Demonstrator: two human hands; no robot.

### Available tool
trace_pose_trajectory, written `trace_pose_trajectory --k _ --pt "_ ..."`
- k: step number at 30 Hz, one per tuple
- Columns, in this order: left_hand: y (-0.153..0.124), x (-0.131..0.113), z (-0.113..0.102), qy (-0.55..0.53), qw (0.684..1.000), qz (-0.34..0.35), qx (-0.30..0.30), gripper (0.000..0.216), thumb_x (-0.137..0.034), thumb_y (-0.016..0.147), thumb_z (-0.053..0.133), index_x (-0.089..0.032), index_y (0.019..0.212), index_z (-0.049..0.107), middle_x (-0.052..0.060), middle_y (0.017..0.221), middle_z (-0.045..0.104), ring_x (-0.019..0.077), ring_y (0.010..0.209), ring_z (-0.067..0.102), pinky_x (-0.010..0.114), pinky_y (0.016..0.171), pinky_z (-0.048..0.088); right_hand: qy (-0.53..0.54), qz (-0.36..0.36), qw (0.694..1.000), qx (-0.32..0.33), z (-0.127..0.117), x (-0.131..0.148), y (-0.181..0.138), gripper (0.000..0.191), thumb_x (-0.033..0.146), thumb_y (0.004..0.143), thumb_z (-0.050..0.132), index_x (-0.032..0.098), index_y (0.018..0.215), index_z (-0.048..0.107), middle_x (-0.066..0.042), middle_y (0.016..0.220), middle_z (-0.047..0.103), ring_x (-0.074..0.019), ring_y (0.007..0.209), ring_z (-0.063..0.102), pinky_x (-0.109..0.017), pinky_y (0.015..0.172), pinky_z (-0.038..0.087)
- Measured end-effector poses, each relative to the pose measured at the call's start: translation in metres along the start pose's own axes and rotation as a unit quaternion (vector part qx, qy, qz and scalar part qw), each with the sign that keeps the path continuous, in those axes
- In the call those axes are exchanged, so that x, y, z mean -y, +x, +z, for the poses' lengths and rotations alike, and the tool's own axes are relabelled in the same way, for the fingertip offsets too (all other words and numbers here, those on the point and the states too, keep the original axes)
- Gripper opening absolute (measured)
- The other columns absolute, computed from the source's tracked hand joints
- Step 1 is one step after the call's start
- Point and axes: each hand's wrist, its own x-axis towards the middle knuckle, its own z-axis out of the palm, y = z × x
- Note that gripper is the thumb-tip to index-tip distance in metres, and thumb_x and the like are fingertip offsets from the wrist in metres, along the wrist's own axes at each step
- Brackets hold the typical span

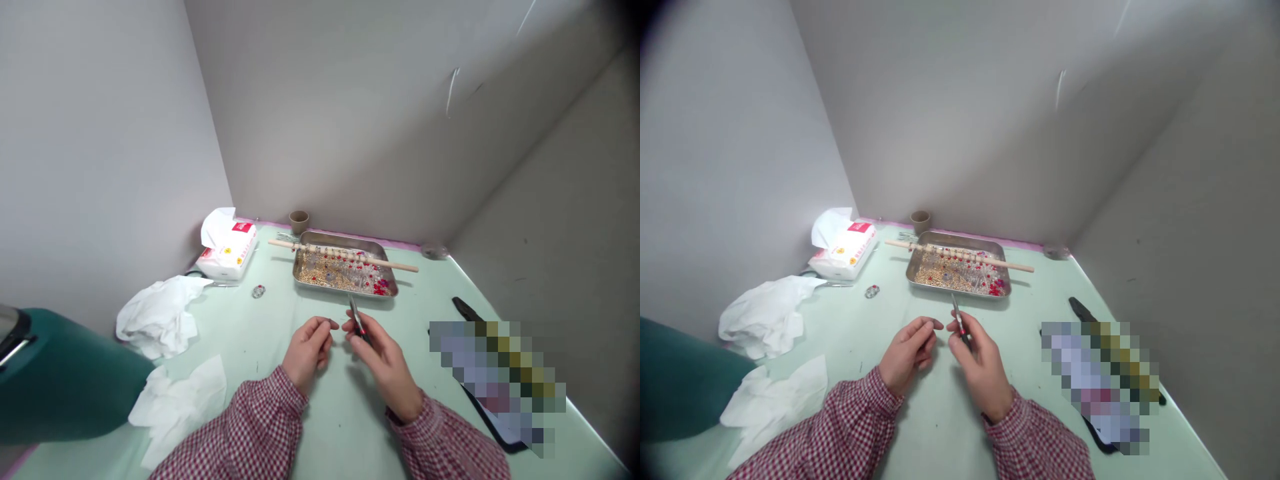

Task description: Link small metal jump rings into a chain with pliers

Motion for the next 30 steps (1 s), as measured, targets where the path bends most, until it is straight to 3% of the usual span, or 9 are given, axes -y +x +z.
trace_pose_trajectory --k 2,4,19,30 --pt "0.001 -0.003 -0.002 0.009 1.0 0.002 -0.014 0.028 -0.042 0.074 0.053 -0.016 0.083 0.05 -0.01 0.045 0.028 0.0018 0.035 0.017 0.017 0.035 0.014 -0.111 -0.078 0.99 -0.038 0.005 -0.011 0.0 0.038 0.028 0.08 0.049 0.018 0.117 0.048 -0.011 0.105 0.055 -0.0213 0.097 0.052 -0.039 0.083 0.043" --pt "0.002 -0.004 -0.003 0.016 1.0 0.001 -0.02 0.027 -0.042 0.073 0.054 -0.016 0.08 0.049 -0.01 0.043 0.026 0.002 0.035 0.017 0.016 0.035 0.013 -0.165 -0.111 0.979 -0.034 0.007 -0.021 -0.003 0.038 0.025 0.079 0.05 0.018 0.116 0.048 -0.012 0.107 0.054 -0.0222 0.098 0.05 -0.04 0.085 0.043" --pt "0.005 -0.001 -0.005 0.059 0.997 -0.001 -0.049 0.025 -0.04 0.071 0.054 -0.015 0.072 0.051 -0.009 0.042 0.03 0.0026 0.035 0.021 0.016 0.036 0.016 -0.2 -0.117 0.973 -0.012 0.01 -0.021 -0.007 0.03 0.016 0.078 0.044 0.017 0.107 0.051 -0.009 0.096 0.057 -0.0197 0.088 0.054 -0.034 0.077 0.046" --pt "0.002 -0.001 -0.006 0.233 0.96 0.121 -0.101 0.02 -0.034 0.074 0.051 -0.016 0.066 0.057 -0.003 0.052 0.045 0.01 0.052 0.039 0.021 0.051 0.031 -0.225 -0.121 0.967 -0.008 0.011 -0.021 -0.01 0.029 0.017 0.078 0.042 0.017 0.106 0.052 -0.008 0.086 0.057 -0.0177 0.077 0.055 -0.03 0.068 0.046"
